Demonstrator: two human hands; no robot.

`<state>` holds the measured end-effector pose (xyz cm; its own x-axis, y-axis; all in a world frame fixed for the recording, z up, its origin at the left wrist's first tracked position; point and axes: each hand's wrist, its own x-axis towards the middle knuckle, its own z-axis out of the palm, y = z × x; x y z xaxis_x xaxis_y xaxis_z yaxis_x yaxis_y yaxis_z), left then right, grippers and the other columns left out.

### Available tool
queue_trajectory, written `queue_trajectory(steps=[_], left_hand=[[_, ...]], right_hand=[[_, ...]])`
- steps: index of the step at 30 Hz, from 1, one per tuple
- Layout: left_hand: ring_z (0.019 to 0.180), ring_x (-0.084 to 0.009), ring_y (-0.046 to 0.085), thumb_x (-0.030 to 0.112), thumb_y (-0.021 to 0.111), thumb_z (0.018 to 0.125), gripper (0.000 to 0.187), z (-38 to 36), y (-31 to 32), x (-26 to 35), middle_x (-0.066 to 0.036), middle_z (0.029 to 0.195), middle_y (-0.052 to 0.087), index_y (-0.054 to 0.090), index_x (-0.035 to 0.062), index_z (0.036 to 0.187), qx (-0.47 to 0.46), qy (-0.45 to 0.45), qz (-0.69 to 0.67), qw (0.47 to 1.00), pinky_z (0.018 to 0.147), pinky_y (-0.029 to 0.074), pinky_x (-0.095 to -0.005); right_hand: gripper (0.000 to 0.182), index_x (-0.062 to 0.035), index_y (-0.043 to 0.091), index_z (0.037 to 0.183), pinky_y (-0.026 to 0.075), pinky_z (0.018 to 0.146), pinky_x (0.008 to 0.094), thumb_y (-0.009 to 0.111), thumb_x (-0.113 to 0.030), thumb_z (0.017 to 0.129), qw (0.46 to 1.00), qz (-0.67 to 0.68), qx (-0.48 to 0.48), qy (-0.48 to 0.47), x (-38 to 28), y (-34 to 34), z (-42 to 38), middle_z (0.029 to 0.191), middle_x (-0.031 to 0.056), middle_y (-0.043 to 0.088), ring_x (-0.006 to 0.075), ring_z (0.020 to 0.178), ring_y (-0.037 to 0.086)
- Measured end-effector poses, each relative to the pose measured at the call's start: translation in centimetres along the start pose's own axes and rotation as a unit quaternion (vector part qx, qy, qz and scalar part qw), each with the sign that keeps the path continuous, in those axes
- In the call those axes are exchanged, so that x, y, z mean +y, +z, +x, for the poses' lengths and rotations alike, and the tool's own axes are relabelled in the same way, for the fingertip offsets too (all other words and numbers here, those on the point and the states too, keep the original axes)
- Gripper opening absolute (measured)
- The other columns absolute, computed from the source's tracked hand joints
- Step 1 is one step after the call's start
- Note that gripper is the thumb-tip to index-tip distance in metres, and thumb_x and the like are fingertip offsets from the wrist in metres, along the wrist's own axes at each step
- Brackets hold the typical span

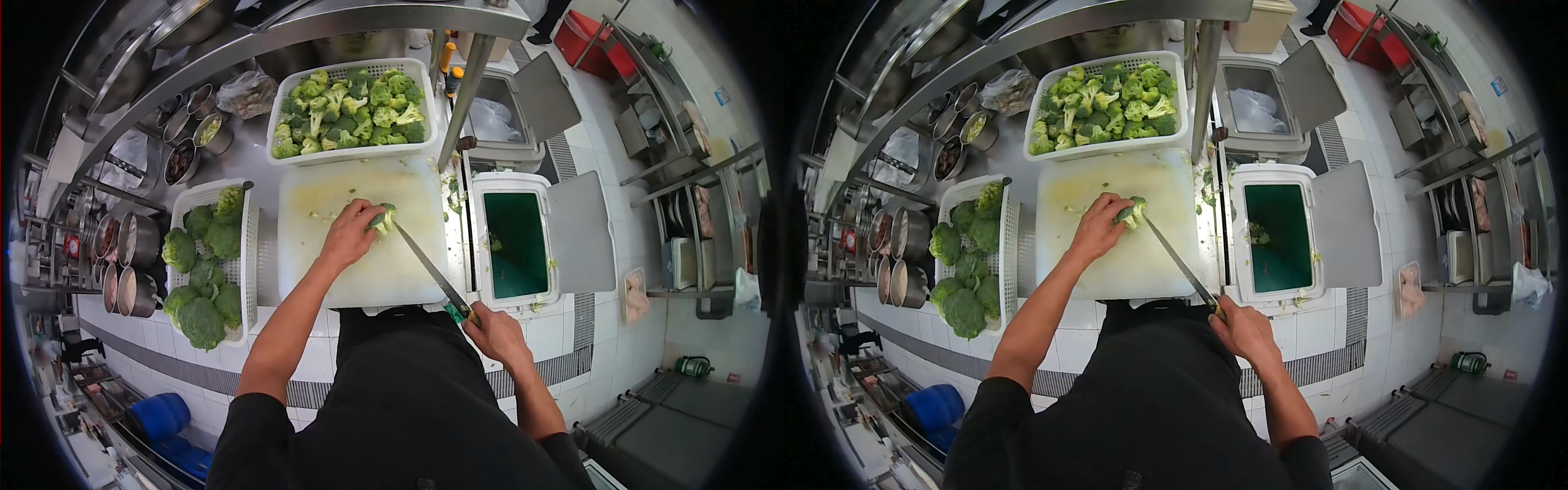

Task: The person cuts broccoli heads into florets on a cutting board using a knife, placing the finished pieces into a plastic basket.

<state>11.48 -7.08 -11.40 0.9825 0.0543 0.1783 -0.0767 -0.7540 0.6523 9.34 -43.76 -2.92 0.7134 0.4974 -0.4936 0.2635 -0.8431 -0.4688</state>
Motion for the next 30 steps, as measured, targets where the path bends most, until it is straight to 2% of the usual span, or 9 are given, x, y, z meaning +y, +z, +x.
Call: queue_trajectory(steps=[5,14,18,21,23,25,30], left_hand=[[0.107,-0.0320,0.063,0.000,0.069,0.082,0.049,0.2,0.5,0.4,-0.010,0.120,0.058,0.067,0.0133,0.129,-0.016,-0.009,0.043,0.999,0.092,0.053,-0.0418],[0.099,-0.0313,0.065,0.003,0.069,0.083,0.051,0.0,0.8,0.9,-0.010,0.119,0.056,0.067,0.0153,0.132,-0.011,-0.030,0.019,0.999,0.087,0.054,-0.0417],[0.099,-0.0315,0.065,0.003,0.069,0.083,0.052,0.0,0.8,1.0,-0.010,0.119,0.056,0.067,0.0156,0.133,-0.013,-0.030,0.017,0.999,0.088,0.054,-0.0418],[0.101,-0.0317,0.064,0.003,0.069,0.082,0.052,-0.1,1.1,1.1,-0.011,0.118,0.056,0.067,0.0150,0.133,-0.009,-0.023,0.018,1.000,0.089,0.054,-0.0419],[0.108,-0.0333,0.063,0.003,0.070,0.081,0.051,-0.3,0.9,0.9,-0.012,0.122,0.057,0.065,0.0113,0.131,-0.009,-0.035,0.016,0.999,0.092,0.053,-0.0421],[0.111,-0.0339,0.062,0.005,0.072,0.082,0.049,-1.8,0.5,-0.1,-0.013,0.126,0.056,0.064,0.0108,0.130,0.007,-0.026,0.029,0.999,0.094,0.053,-0.0419],[0.122,-0.0375,0.059,0.010,0.076,0.083,0.049,-6.5,-0.1,-1.8,-0.015,0.136,0.057,0.059,0.0073,0.129,0.028,0.021,0.075,0.997,0.103,0.050,-0.0425]], right_hand=[[0.030,-0.0061,0.058,0.106,0.052,0.075,0.0569,0.064,-0.034,0.098,1.000,-0.009,-0.008,-0.002,0.1,0.0,0.5,0.082,0.0234,0.071,0.0474,0.084,0.068],[0.028,-0.0077,0.058,0.108,0.053,0.074,0.0565,0.064,-0.033,0.098,0.999,-0.040,-0.019,-0.015,-0.7,-1.5,0.5,0.083,0.0227,0.072,0.0464,0.082,0.069],[0.028,-0.0039,0.056,0.105,0.053,0.074,0.0572,0.060,-0.031,0.100,0.996,-0.076,0.006,-0.040,-2.3,-1.1,1.6,0.081,0.0236,0.071,0.0465,0.081,0.069],[0.029,-0.0014,0.054,0.104,0.053,0.075,0.0573,0.058,-0.030,0.101,0.995,-0.076,0.032,-0.065,-2.1,1.6,4.3,0.082,0.0242,0.071,0.0471,0.081,0.069],[0.030,-0.0004,0.053,0.103,0.054,0.075,0.0572,0.057,-0.029,0.101,0.994,-0.062,0.044,-0.079,-1.3,3.0,5.5,0.083,0.0245,0.071,0.0473,0.082,0.069],[0.030,-0.0019,0.053,0.104,0.053,0.076,0.0573,0.059,-0.031,0.101,0.997,-0.050,-0.007,-0.056,-0.7,2.9,6.0,0.085,0.0247,0.071,0.0474,0.085,0.069],[0.031,-0.0051,0.054,0.108,0.052,0.078,0.0578,0.060,-0.034,0.100,0.997,-0.035,-0.061,-0.020,-0.8,-1.2,3.1,0.087,0.0248,0.071,0.0470,0.087,0.069]])
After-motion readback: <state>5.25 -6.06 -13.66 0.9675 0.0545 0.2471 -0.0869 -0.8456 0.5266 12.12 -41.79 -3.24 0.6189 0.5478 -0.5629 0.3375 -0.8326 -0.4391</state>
